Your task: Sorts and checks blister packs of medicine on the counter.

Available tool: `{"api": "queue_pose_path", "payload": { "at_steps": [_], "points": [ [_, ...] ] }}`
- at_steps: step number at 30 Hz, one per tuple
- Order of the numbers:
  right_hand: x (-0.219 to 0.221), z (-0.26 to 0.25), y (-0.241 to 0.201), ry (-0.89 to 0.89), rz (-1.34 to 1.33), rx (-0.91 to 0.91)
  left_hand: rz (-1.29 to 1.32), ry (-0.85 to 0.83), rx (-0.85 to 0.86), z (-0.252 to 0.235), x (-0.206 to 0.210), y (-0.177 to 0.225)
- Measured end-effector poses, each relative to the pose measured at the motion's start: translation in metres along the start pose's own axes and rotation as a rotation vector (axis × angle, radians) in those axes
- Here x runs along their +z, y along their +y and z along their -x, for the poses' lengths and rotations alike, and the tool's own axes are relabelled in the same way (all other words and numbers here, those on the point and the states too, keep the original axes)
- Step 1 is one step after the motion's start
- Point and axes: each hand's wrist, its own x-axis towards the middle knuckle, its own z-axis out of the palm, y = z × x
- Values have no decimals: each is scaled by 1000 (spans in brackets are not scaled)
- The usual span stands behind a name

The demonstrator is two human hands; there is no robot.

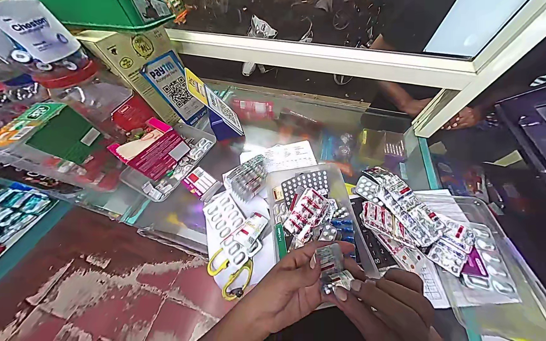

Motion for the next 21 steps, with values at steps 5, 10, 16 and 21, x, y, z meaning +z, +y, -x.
{"api": "queue_pose_path", "payload": {
  "at_steps": [5,10,16,21],
  "points": [
    [-5,-3,-3,-6,14,-20,10,-33,1,0,2,-1],
    [-8,-6,-6,-13,38,-17,7,-46,-6,-2,4,-1],
    [-14,-5,-5,-57,49,-13,15,-56,-23,-5,4,-2],
    [-10,-3,-1,-81,-47,217,7,-22,-27,-6,2,-6]
  ]
}}
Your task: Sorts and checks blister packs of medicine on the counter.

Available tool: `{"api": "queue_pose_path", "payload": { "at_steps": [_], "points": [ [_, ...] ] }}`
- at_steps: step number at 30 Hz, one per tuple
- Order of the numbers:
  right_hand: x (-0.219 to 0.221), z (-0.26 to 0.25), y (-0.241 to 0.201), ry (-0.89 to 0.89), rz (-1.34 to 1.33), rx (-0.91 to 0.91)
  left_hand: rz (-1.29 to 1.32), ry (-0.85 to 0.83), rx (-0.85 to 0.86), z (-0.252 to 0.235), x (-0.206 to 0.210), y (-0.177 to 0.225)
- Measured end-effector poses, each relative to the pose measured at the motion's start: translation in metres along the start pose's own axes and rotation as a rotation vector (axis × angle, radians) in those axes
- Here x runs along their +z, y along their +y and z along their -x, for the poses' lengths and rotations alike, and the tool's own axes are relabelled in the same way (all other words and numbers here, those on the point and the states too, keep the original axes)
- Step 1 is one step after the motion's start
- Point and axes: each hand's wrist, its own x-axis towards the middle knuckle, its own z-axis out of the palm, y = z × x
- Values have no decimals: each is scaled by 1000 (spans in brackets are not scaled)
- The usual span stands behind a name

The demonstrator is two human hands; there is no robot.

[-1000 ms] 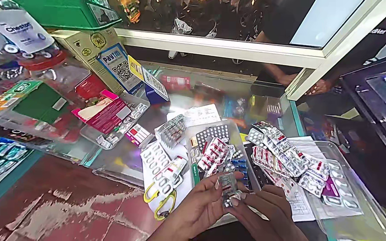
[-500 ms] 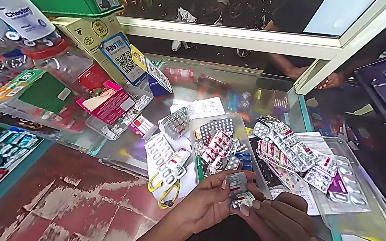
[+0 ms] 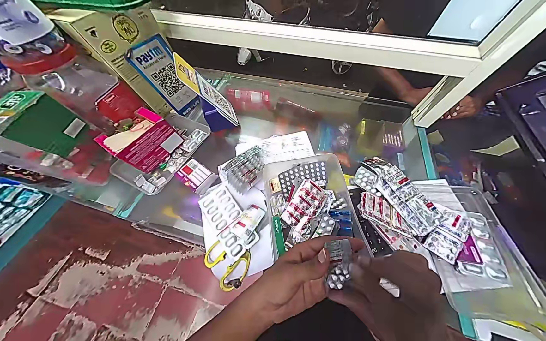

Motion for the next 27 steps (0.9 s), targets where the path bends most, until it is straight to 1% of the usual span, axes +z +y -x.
{"api": "queue_pose_path", "payload": {
  "at_steps": [2,3,5,9,13,19,27],
  "points": [
    [-6,0,6,-28,-101,151,21,59,-11,0,1,-1],
    [-9,0,9,-24,-139,196,26,96,-14,0,1,-2],
    [-11,2,13,1,-156,222,22,169,-20,-1,0,-2],
    [-6,8,17,-98,23,63,-27,291,-37,-2,1,-4],
    [-7,4,19,-177,150,-42,-77,331,-42,-5,2,-3],
    [-6,6,16,-198,164,-45,-180,375,-52,-6,8,-3],
    [4,13,14,-136,228,-24,-342,415,-69,-11,11,-2]
  ]
}}
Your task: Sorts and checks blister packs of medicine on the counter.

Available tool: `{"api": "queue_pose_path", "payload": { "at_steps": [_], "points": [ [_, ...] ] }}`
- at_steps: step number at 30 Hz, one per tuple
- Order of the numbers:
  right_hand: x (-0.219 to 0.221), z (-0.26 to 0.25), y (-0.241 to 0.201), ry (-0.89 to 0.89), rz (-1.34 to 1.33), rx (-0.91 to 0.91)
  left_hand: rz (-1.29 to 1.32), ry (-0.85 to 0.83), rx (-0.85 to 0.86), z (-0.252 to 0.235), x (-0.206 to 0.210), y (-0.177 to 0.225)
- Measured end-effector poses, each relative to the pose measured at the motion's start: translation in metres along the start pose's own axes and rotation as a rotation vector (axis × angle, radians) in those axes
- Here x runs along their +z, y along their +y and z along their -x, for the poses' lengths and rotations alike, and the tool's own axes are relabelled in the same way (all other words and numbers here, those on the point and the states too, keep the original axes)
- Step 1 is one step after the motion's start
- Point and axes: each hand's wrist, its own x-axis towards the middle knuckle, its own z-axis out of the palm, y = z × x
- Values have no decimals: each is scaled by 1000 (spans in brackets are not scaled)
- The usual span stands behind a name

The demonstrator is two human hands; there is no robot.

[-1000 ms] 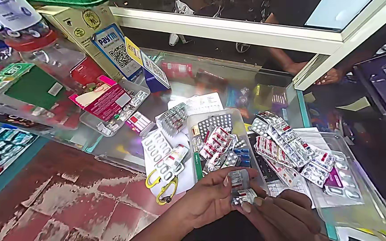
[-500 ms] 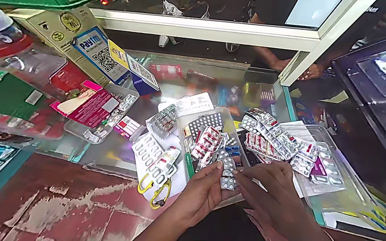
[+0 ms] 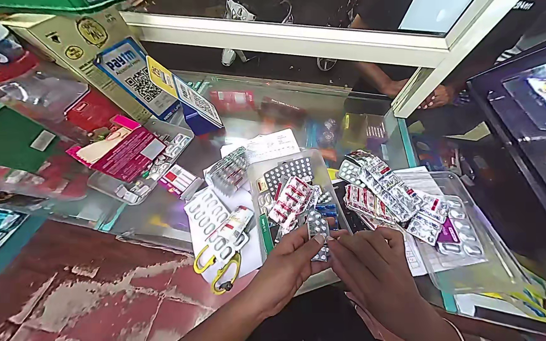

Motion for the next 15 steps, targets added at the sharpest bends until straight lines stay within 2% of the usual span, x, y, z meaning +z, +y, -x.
{"api": "queue_pose_path", "payload": {
  "at_steps": [7,10,15],
  "points": [
    [2,-1,10,-12,-48,-3,-242,-52,24,-1,-9,1],
    [1,-3,15,-25,-193,27,-280,-116,19,0,-14,2],
    [-4,-3,24,-80,-586,105,-328,-271,29,3,-19,8]
  ]
}}
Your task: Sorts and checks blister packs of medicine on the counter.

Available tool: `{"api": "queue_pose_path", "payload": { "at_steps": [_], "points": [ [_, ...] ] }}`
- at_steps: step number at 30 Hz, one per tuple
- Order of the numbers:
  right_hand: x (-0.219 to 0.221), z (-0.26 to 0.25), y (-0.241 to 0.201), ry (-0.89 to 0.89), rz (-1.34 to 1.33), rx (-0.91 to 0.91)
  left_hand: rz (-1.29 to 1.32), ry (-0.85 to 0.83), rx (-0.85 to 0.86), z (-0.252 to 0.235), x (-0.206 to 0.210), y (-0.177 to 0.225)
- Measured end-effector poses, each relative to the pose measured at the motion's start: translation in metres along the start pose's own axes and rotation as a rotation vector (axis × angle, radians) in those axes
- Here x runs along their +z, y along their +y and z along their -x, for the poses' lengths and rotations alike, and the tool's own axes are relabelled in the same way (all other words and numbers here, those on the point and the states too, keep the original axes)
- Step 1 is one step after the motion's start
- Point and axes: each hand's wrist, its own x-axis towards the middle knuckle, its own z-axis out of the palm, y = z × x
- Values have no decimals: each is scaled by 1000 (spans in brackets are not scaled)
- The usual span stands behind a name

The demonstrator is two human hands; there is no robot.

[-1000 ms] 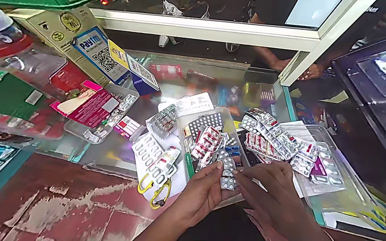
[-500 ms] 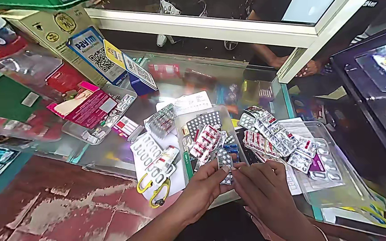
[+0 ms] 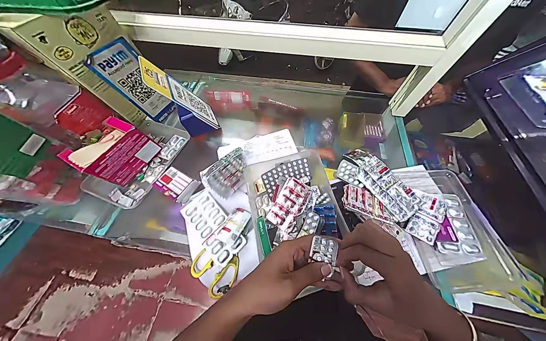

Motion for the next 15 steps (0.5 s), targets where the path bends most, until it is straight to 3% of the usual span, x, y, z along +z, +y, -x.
{"api": "queue_pose_path", "payload": {
  "at_steps": [4,8,15],
  "points": [
    [-5,1,1,2,-259,36,21,-87,41,0,0,-2],
    [-7,5,5,29,-353,84,27,-156,15,-2,-2,0],
    [-20,3,4,-24,-449,-121,-176,-272,19,-2,1,6]
  ]
}}
